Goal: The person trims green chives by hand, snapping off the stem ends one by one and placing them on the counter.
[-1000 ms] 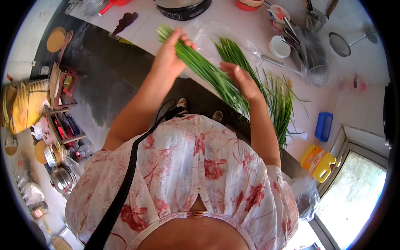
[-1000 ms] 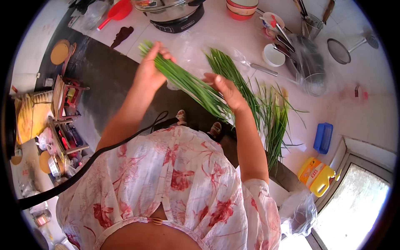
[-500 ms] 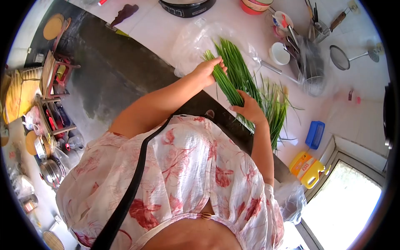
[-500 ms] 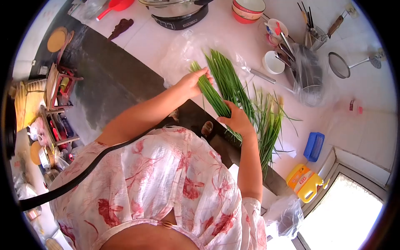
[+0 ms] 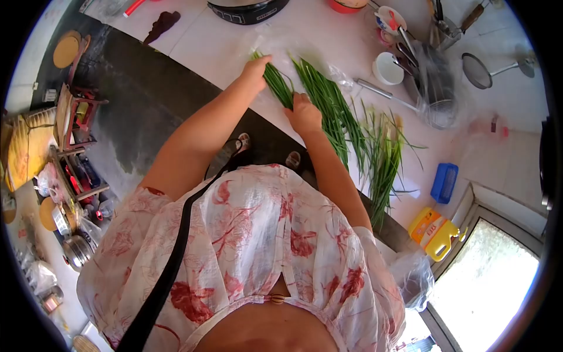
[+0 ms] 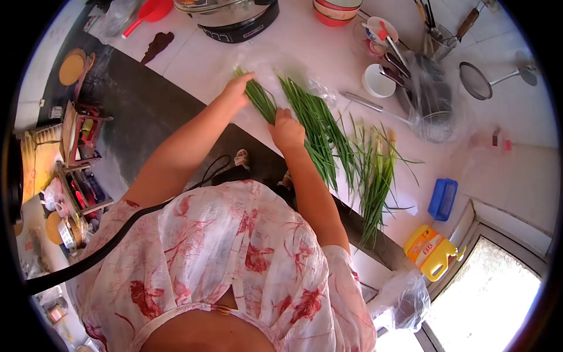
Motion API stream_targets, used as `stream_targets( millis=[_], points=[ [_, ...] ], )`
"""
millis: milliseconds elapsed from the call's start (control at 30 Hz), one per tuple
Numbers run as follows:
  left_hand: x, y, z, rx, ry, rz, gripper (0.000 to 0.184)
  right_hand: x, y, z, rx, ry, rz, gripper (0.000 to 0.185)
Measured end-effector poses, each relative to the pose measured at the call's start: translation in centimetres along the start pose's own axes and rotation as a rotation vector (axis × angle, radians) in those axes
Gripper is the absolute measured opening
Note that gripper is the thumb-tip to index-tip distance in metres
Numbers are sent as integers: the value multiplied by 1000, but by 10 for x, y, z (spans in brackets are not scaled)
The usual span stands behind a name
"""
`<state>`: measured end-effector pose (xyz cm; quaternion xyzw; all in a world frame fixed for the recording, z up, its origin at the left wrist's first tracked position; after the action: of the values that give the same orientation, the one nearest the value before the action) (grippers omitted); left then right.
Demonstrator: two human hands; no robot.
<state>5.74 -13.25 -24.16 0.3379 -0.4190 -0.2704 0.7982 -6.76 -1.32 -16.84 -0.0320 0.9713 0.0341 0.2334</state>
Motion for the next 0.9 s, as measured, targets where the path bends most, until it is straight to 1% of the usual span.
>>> stream_targets(
  millis=[33, 67, 100, 133, 167, 233, 267, 333, 367, 433, 467, 500, 533, 567, 600, 633, 667, 700, 733, 767, 800, 833, 900],
  points=[
    [0, 5, -1, 3, -2, 3, 21, -2, -1, 4, -17, 23, -10, 38],
    [-2, 11, -4, 23, -76, -7, 22, -1, -1, 4, -17, 21, -15, 38],
    [-4, 13, -6, 44, -148, -18, 23, -2, 0, -4, 14, 43, -36, 35],
    [-9, 4, -11, 20, -180, -59, 23, -2, 1, -11, 44, 64, -56, 32],
    [-12, 1, -14, 24, -176, -60, 23, 2, 0, -14, 40, 63, -59, 32],
    [-24, 0, -10, -31, -149, -139, 21, 22, -4, -25, 102, 2, 4, 27],
    [-26, -1, -9, -29, -145, -140, 21, 28, -5, -33, 221, 6, -22, 23],
    [-26, -3, 5, -151, -128, -74, 23, 40, -11, -44, 239, -24, 3, 22],
    [-27, -6, 4, -147, -124, -77, 23, 45, -13, -47, 258, -56, 30, 21],
    [-8, -4, 1, 3, -524, 89, 31, 54, -21, -48, 271, -63, 56, 18],
    [-6, -2, 0, 4, -524, 88, 31, 56, -25, -51, 318, -101, 27, 18],
    [9, 12, 5, 50, -819, 233, 36, 57, -30, -54, 365, -139, -4, 19],
    [17, 26, 12, 97, -1113, 381, 41, 57, -37, -52, 365, -140, -5, 19],
    [12, 34, 9, 100, -1114, 383, 41, 60, -46, -46, 315, -116, 48, 19],
    [12, 49, 11, 138, -1169, 531, 43, 62, -54, -40, 266, -93, 100, 21],
    [11, 65, 13, 176, -1221, 681, 44, 55, -61, -39, 268, -96, 98, 21],
    [10, 82, 16, 212, -1268, 833, 46, 50, -69, -37, 249, -14, 116, 21],
    [6, 88, 14, 213, -1270, 835, 46, 48, -75, -37, 228, 69, 137, 22],
    [1, 102, 23, 59, -1248, 949, 43, 52, -82, -32, 229, 67, 137, 22],
    [-5, 118, 30, -97, -1219, 1059, 39, 58, -90, -19, 150, 93, 138, 22],
    [-9, 126, 36, -212, -1254, 851, 31, 62, -94, -8, 70, 120, 138, 22],
    [-5, 127, 35, -212, -1255, 851, 31, 56, -91, -15, 71, 118, 138, 22],
    [-28, 108, 26, -434, -1126, 357, 26, 46, -78, -33, 64, 53, 141, 17]
  ],
)
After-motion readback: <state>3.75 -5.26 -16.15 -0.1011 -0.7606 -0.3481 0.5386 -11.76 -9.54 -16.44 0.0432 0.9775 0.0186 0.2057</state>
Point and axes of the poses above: each hand's wrist, its own y-axis away from the middle knuckle, its own z-axis out of the palm, x = y × z, the point moved 9 cm from there along -y, towards the middle knuckle, and after that the axes turned 8 degrees about -z, right-handed, at the moved point
